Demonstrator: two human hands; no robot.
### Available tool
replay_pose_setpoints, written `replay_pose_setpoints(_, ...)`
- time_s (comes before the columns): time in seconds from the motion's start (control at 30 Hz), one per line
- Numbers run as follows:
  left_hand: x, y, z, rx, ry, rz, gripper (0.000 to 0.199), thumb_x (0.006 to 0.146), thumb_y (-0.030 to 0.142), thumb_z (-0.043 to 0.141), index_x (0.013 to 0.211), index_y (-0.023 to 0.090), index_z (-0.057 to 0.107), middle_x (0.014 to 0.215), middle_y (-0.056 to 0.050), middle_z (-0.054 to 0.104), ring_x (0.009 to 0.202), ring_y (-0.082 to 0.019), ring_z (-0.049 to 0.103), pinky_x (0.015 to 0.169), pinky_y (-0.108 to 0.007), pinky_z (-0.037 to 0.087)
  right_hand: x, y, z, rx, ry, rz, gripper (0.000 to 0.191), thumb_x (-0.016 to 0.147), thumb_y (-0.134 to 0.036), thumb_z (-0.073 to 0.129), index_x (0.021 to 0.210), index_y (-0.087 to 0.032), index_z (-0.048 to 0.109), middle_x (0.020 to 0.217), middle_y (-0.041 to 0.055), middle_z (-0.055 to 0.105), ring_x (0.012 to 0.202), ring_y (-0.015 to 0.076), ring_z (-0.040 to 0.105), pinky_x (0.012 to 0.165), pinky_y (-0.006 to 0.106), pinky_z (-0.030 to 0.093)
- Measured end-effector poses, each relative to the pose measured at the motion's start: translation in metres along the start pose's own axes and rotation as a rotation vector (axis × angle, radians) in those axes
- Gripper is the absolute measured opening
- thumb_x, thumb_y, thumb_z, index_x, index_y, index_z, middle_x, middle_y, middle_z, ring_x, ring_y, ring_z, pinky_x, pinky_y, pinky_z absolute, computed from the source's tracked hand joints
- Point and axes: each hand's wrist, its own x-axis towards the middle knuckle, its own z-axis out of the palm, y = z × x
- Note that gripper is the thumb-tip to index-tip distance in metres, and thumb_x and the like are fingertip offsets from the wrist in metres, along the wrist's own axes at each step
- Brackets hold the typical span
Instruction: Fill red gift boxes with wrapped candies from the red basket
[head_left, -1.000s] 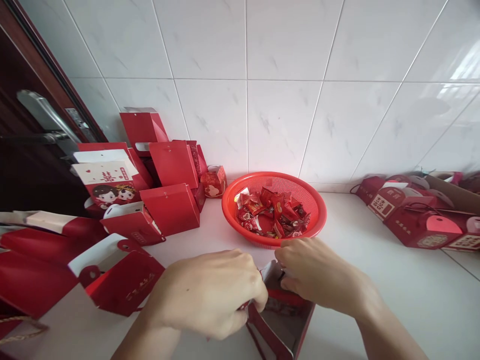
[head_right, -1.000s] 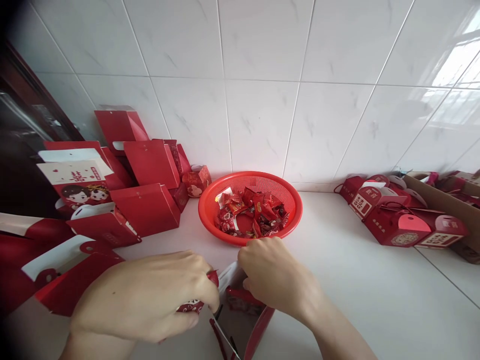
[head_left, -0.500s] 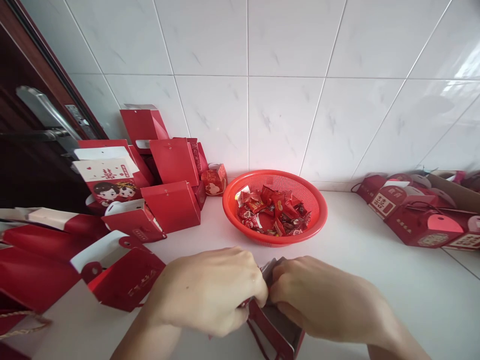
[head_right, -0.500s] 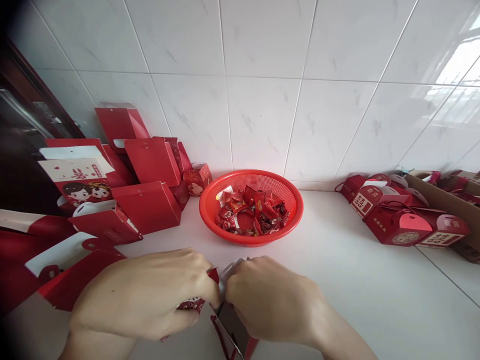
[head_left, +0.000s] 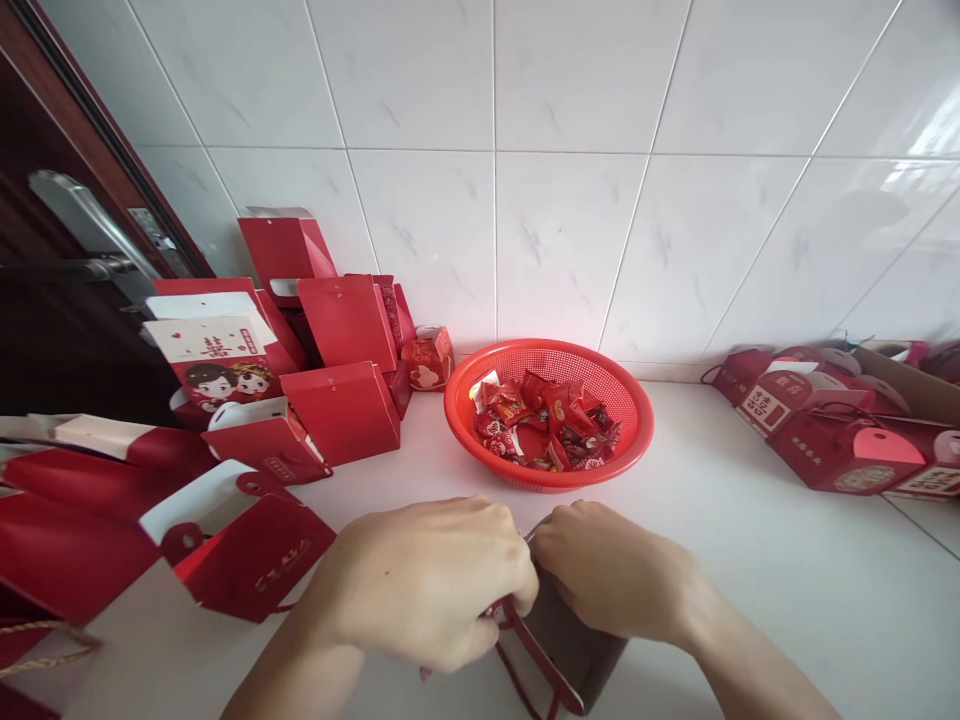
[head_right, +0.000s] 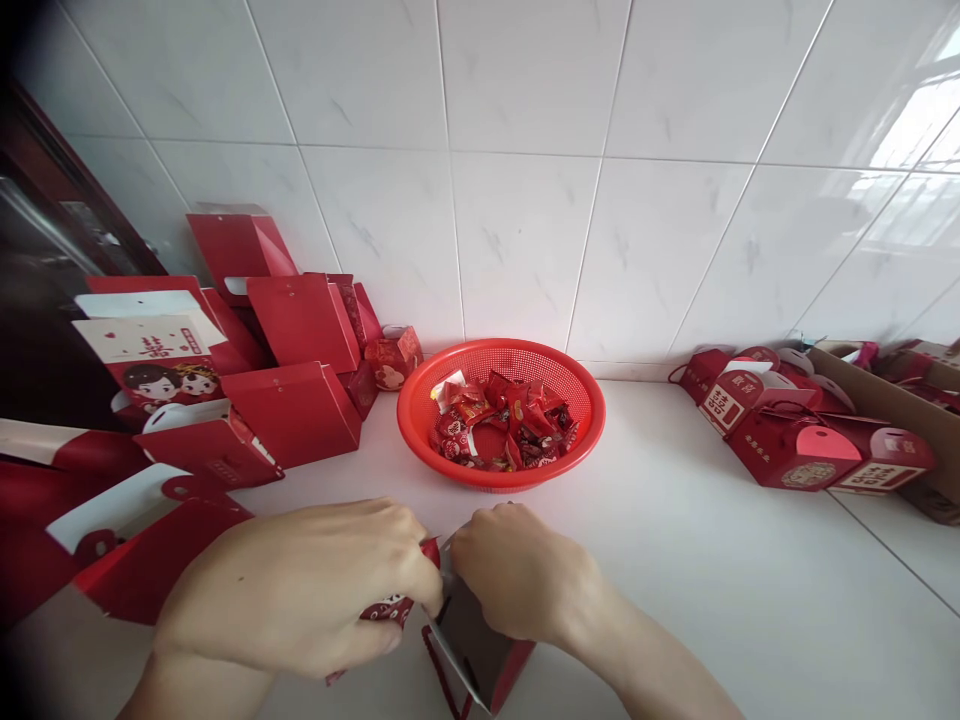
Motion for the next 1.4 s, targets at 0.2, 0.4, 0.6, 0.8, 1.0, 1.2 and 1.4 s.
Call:
replay_pose_setpoints(0.2, 0.001, 0.002, 0.008, 0.077, 0.026, -0.069, 0.019, 0.072, 0.006, 0.064, 0.061, 0.021, 0.063, 0.061, 0.0, 0.061, 0.06, -0.016, 0.059, 0.048, -0.026, 0.033, 0.001, 0.001, 0.0, -0.004, 0.009, 0.049, 0.029, 0.077, -0.001, 0.052, 0.085, -0.014, 0.078, 0.071, 0.0099, 0.074, 0.058, 0.0184, 0.062, 0.05, 0.029, 0.027)
replay_pose_setpoints(0.4, 0.004, -0.002, 0.003, -0.005, -0.032, -0.01, 0.017, 0.072, 0.008, 0.064, 0.062, 0.021, 0.062, 0.062, 0.0, 0.062, 0.061, -0.017, 0.06, 0.05, -0.025, 0.037, 0.005, 0.006, 0.0, 0.08, 0.02, 0.098, 0.03, 0.074, 0.002, 0.053, 0.086, -0.013, 0.077, 0.071, 0.0093, 0.073, 0.057, 0.0176, 0.063, 0.048, 0.026, 0.025)
replay_pose_setpoints(0.6, 0.006, 0.0, -0.001, 0.015, -0.059, -0.006, 0.015, 0.072, 0.009, 0.062, 0.062, 0.02, 0.059, 0.06, 0.0, 0.061, 0.059, -0.016, 0.057, 0.049, -0.027, 0.033, 0.007, 0.008, -0.001, 0.083, 0.031, 0.134, 0.03, 0.072, 0.002, 0.051, 0.082, -0.013, 0.075, 0.068, 0.0081, 0.071, 0.054, 0.0167, 0.06, 0.044, 0.027, 0.022)
replay_pose_setpoints(0.8, 0.008, -0.002, 0.001, -0.01, -0.046, 0.002, 0.017, 0.072, 0.007, 0.06, 0.061, 0.02, 0.056, 0.055, 0.002, 0.059, 0.055, -0.015, 0.055, 0.048, -0.026, 0.032, 0.003, 0.009, -0.002, 0.054, 0.045, 0.127, 0.025, 0.071, 0.002, 0.053, 0.073, -0.015, 0.071, 0.067, 0.0051, 0.069, 0.052, 0.0137, 0.055, 0.045, 0.027, 0.021)
replay_pose_setpoints(1.0, 0.006, -0.011, -0.002, -0.119, 0.047, 0.053, 0.019, 0.07, 0.002, 0.06, 0.063, 0.02, 0.062, 0.051, 0.004, 0.061, 0.049, -0.013, 0.053, 0.046, -0.024, 0.033, -0.021, 0.024, -0.013, 0.143, 0.188, 0.093, 0.023, 0.079, -0.002, 0.054, 0.065, -0.017, 0.065, 0.063, 0.0022, 0.065, 0.051, 0.0121, 0.05, 0.046, 0.026, 0.027)
replay_pose_setpoints(1.2, 0.0, -0.03, -0.012, -0.255, 0.567, 0.179, 0.022, 0.088, 0.012, 0.066, 0.103, 0.024, 0.077, 0.08, 0.002, 0.078, 0.065, -0.012, 0.066, 0.063, -0.022, 0.048, -0.039, 0.034, -0.023, 0.509, 0.574, -0.017, 0.022, 0.098, -0.023, 0.054, 0.096, -0.021, 0.076, 0.078, 0.0041, 0.074, 0.064, 0.0155, 0.064, 0.058, 0.025, 0.047)
replay_pose_setpoints(1.4, 0.016, -0.039, -0.01, -0.412, 0.979, 0.225, 0.023, 0.094, 0.026, 0.066, 0.115, 0.024, 0.075, 0.11, -0.002, 0.079, 0.094, -0.017, 0.074, 0.083, -0.025, 0.057, -0.039, 0.035, -0.028, 0.792, 0.709, -0.052, 0.034, 0.095, -0.041, 0.063, 0.122, -0.023, 0.072, 0.098, 0.0068, 0.078, 0.078, 0.0196, 0.071, 0.065, 0.029, 0.057)
